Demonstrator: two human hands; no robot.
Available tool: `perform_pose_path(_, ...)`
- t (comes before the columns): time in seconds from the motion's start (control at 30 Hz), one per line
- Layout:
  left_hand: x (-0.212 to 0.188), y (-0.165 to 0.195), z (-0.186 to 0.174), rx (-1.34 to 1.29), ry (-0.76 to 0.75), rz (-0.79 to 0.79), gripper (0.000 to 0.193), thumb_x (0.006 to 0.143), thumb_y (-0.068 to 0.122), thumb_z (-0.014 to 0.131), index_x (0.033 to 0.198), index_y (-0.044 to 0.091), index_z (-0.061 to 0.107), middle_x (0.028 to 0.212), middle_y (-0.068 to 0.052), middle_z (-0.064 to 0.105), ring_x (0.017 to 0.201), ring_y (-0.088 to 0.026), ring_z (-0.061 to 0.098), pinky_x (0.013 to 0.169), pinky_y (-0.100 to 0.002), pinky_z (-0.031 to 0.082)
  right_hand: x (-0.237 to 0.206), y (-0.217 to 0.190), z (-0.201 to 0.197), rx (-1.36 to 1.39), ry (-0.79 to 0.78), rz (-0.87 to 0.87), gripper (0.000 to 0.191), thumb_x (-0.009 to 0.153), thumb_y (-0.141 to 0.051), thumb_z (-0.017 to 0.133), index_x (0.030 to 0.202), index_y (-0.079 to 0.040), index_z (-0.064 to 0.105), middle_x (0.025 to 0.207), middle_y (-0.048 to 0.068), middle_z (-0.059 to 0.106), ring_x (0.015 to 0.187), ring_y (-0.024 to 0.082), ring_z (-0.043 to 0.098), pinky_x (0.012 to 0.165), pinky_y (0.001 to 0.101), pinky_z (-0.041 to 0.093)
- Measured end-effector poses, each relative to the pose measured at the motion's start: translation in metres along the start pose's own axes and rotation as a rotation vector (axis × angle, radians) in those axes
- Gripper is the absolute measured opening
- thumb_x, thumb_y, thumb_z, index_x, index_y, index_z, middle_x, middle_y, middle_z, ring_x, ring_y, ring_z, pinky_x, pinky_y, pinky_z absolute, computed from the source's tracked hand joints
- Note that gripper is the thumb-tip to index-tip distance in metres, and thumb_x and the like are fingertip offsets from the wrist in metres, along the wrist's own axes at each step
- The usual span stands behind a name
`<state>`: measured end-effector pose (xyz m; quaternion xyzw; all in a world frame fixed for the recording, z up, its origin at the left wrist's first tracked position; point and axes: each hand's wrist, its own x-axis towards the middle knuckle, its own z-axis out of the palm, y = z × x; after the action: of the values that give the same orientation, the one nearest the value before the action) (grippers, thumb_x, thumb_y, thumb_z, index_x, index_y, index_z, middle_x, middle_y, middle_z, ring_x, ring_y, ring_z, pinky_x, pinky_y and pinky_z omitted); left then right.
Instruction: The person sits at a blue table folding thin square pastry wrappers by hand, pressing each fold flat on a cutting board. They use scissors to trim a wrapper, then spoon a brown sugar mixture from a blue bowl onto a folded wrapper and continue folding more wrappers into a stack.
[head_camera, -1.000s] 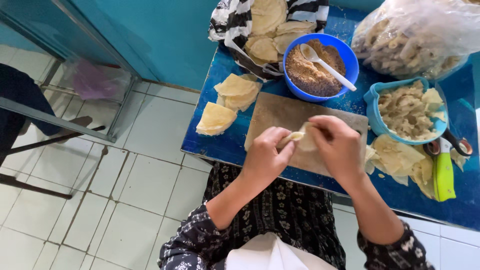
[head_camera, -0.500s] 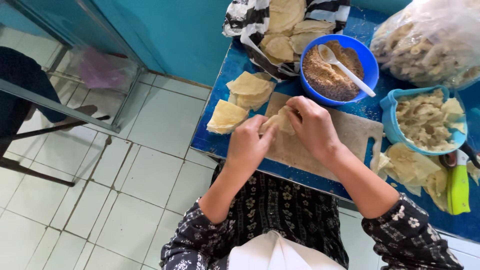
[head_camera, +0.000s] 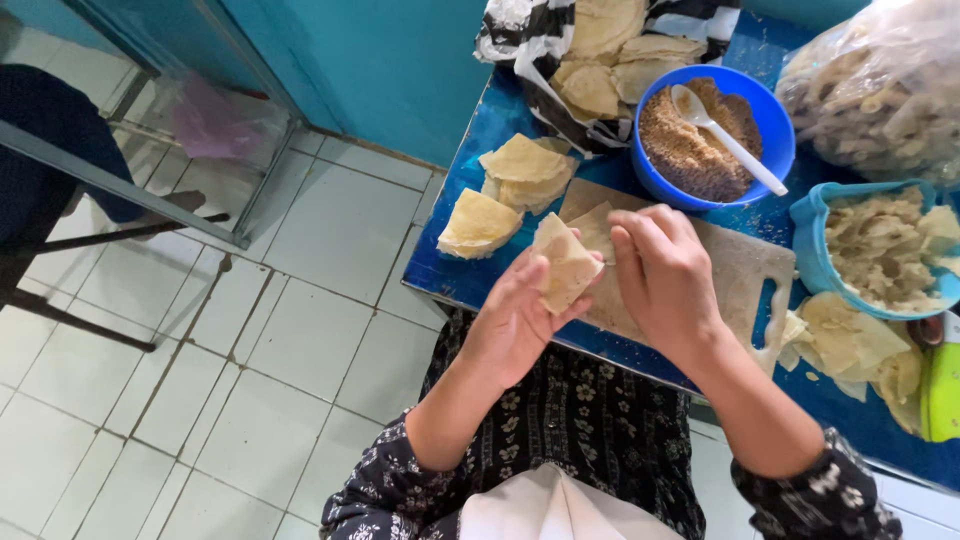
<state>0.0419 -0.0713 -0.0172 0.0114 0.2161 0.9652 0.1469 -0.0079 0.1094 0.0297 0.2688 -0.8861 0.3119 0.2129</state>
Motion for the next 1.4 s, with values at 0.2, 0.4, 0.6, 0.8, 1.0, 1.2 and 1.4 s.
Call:
perform_pose_path(0.2,0.005,-0.032,0.0,-0.046,0.052,0.117,0.039,0.108,0.021,0.059,0.142,0.004,0.055,0.143,-0.011,0.061,0.133,-0.019,0.058,0.114,-0.034,0.045,-0.025,-0.016,0.011,0.774,-0.052,0.55,0.028,0.096,-0.008,0.07,0.122,0.002,0.066,0.113,0.009,0.072,0.099,0.013,0.067,0.088,0.027,0.056)
perform_pose_path(0.4,0.01,-0.052,-0.004,-0.09,0.043,0.224,0.031,0.111,0.02,0.059,0.138,0.005,0.06,0.151,-0.006,0.058,0.126,-0.015,0.055,0.107,-0.031,0.043,-0.043,-0.019,0.022,1.163,0.075,0.548,0.021,0.097,-0.001,0.064,0.118,0.003,0.062,0.123,0.009,0.065,0.101,0.014,0.068,0.087,0.0264,0.058)
perform_pose_path(0.6,-0.008,-0.039,0.01,0.554,0.1,0.292,0.025,0.101,0.016,0.064,0.123,0.004,0.069,0.121,-0.005,0.069,0.111,-0.013,0.066,0.101,-0.029,0.051,-0.073,0.004,0.014,1.243,0.139,0.564,0.007,0.103,-0.001,0.062,0.106,0.004,0.064,0.112,0.012,0.069,0.102,0.014,0.068,0.092,0.0251,0.056)
perform_pose_path(0.8,-0.01,-0.009,0.01,1.438,0.139,0.564,0.015,0.097,0.015,0.072,0.109,0.006,0.069,0.091,-0.006,0.073,0.083,-0.021,0.072,0.078,-0.034,0.058,-0.078,0.029,0.007,0.881,-0.082,0.757,0.008,0.098,-0.001,0.072,0.101,0.005,0.067,0.087,0.002,0.068,0.075,0.007,0.059,0.065,0.0213,0.045)
perform_pose_path(1.0,0.022,0.003,0.007,1.913,0.203,0.838,0.027,0.098,0.015,0.071,0.123,0.005,0.066,0.088,-0.006,0.069,0.084,-0.025,0.066,0.078,-0.041,0.049,-0.027,0.024,0.015,0.191,-0.045,0.421,0.013,0.098,-0.002,0.072,0.11,-0.001,0.072,0.093,0.007,0.072,0.079,0.013,0.068,0.072,0.0265,0.054)
perform_pose_path(1.2,0.033,0.002,0.0,2.114,0.254,0.829,0.027,0.098,0.02,0.071,0.121,0.006,0.066,0.093,-0.004,0.065,0.092,-0.024,0.063,0.086,-0.038,0.048,-0.008,0.012,0.026,-0.029,-0.025,0.26,0.016,0.091,-0.002,0.075,0.106,0.001,0.07,0.096,0.015,0.067,0.081,0.029,0.068,0.073,0.0368,0.055)
perform_pose_path(1.4,0.033,0.003,-0.004,1.996,0.296,0.778,0.024,0.098,0.022,0.07,0.118,0.009,0.066,0.095,-0.007,0.061,0.091,-0.028,0.062,0.081,-0.04,0.051,-0.014,0.017,0.019,-0.104,0.053,0.232,0.004,0.102,-0.001,0.075,0.104,-0.001,0.072,0.099,0.014,0.063,0.084,0.028,0.065,0.076,0.0366,0.053)
